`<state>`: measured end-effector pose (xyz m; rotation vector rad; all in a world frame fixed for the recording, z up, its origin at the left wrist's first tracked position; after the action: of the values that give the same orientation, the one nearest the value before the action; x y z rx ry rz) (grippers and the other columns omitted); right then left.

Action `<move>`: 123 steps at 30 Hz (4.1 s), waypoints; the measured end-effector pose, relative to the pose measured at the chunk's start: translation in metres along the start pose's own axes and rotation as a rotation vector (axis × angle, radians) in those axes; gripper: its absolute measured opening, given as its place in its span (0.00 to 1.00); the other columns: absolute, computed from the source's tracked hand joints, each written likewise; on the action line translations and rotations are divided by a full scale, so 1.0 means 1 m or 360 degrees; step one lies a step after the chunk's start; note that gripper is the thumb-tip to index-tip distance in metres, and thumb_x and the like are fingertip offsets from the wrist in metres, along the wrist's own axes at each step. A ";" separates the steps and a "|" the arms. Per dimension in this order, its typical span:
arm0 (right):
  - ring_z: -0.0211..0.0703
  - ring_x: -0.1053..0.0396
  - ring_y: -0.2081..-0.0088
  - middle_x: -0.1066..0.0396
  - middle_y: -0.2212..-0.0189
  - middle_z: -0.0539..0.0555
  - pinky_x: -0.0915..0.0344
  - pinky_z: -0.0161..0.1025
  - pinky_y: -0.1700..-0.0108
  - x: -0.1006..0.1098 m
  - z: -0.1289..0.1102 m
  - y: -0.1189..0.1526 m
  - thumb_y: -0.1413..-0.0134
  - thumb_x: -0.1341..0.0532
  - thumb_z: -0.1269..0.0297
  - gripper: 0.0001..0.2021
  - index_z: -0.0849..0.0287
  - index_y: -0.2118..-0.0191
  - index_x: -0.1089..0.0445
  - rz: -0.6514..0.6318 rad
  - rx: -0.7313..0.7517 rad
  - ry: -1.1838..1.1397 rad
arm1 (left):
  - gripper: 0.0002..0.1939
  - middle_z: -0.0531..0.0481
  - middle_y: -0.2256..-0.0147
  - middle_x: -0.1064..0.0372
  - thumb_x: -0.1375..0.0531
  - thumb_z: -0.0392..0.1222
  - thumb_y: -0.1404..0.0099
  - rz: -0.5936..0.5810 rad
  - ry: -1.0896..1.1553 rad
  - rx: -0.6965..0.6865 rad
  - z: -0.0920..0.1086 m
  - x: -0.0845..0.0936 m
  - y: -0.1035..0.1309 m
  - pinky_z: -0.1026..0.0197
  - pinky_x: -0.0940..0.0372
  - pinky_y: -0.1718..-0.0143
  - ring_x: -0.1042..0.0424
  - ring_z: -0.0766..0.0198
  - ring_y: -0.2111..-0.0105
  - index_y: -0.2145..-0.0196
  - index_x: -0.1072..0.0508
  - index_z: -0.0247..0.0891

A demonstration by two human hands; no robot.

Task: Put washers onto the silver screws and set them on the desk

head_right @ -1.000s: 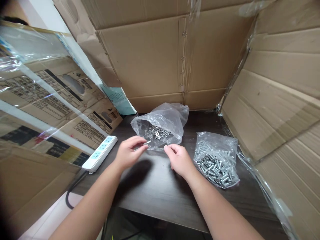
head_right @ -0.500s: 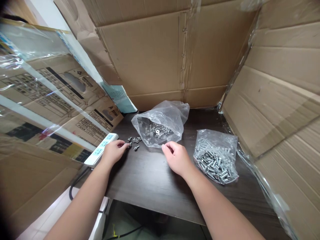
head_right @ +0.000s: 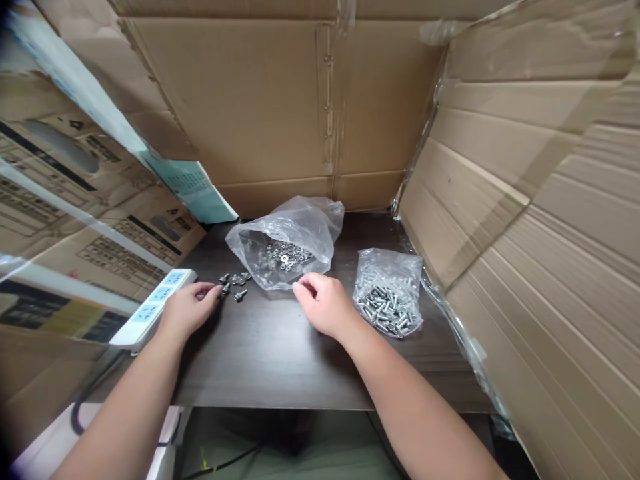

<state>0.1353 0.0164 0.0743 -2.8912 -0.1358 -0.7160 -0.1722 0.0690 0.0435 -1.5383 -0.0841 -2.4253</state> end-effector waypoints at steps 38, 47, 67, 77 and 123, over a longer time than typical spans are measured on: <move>0.36 0.30 0.76 0.26 0.74 0.53 0.30 0.35 0.71 -0.039 -0.019 0.003 0.56 0.29 0.58 0.15 0.64 0.66 0.25 0.0107 -0.0242 -0.0879 | 0.13 0.47 0.63 0.25 0.39 0.43 0.37 -0.0318 0.1679 -0.0781 0.094 -0.037 0.091 0.67 0.27 0.64 0.24 0.69 0.68 0.56 0.23 0.38; 0.39 0.27 0.64 0.24 0.63 0.56 0.30 0.35 0.59 -0.056 -0.022 -0.048 0.37 0.43 0.61 0.12 0.62 0.58 0.25 -0.0124 0.0179 0.0275 | 0.10 0.48 0.64 0.23 0.36 0.43 0.41 0.0235 0.1590 -0.0340 0.067 -0.026 0.076 0.71 0.30 0.67 0.25 0.70 0.67 0.62 0.19 0.39; 0.54 0.24 0.56 0.25 0.58 0.70 0.32 0.40 0.55 -0.094 -0.010 -0.135 0.46 0.43 0.77 0.14 0.66 0.57 0.23 -0.0197 -0.0163 0.1595 | 0.19 0.42 0.64 0.21 0.36 0.46 0.42 -0.0129 0.2179 0.0334 0.069 -0.022 0.071 0.67 0.33 0.72 0.25 0.67 0.71 0.57 0.24 0.32; 0.52 0.24 0.60 0.23 0.66 0.63 0.32 0.42 0.55 -0.079 -0.015 -0.111 0.46 0.45 0.75 0.12 0.65 0.63 0.24 0.0112 0.0199 0.1181 | 0.21 0.39 0.61 0.21 0.35 0.49 0.44 -0.0202 0.2278 0.0479 0.067 -0.026 0.066 0.71 0.35 0.76 0.22 0.63 0.65 0.57 0.25 0.32; 0.42 0.25 0.64 0.24 0.67 0.55 0.29 0.36 0.60 -0.062 -0.030 -0.046 0.46 0.36 0.64 0.06 0.61 0.66 0.25 -0.0057 0.0420 -0.0246 | 0.21 0.42 0.62 0.21 0.28 0.43 0.52 -0.0482 0.2524 0.0355 0.071 -0.025 0.069 0.68 0.32 0.74 0.24 0.65 0.69 0.60 0.19 0.33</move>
<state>0.0612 0.0533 0.0779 -2.6923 -0.2794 -0.4407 -0.0817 0.0215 0.0456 0.7466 -0.2440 -2.9341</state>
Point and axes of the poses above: each hand's wrist, its own y-axis away from the middle knuckle, its own x-axis out of the back of the hand, z = x × y, the point moved 1 cm from there along -y, towards the middle knuckle
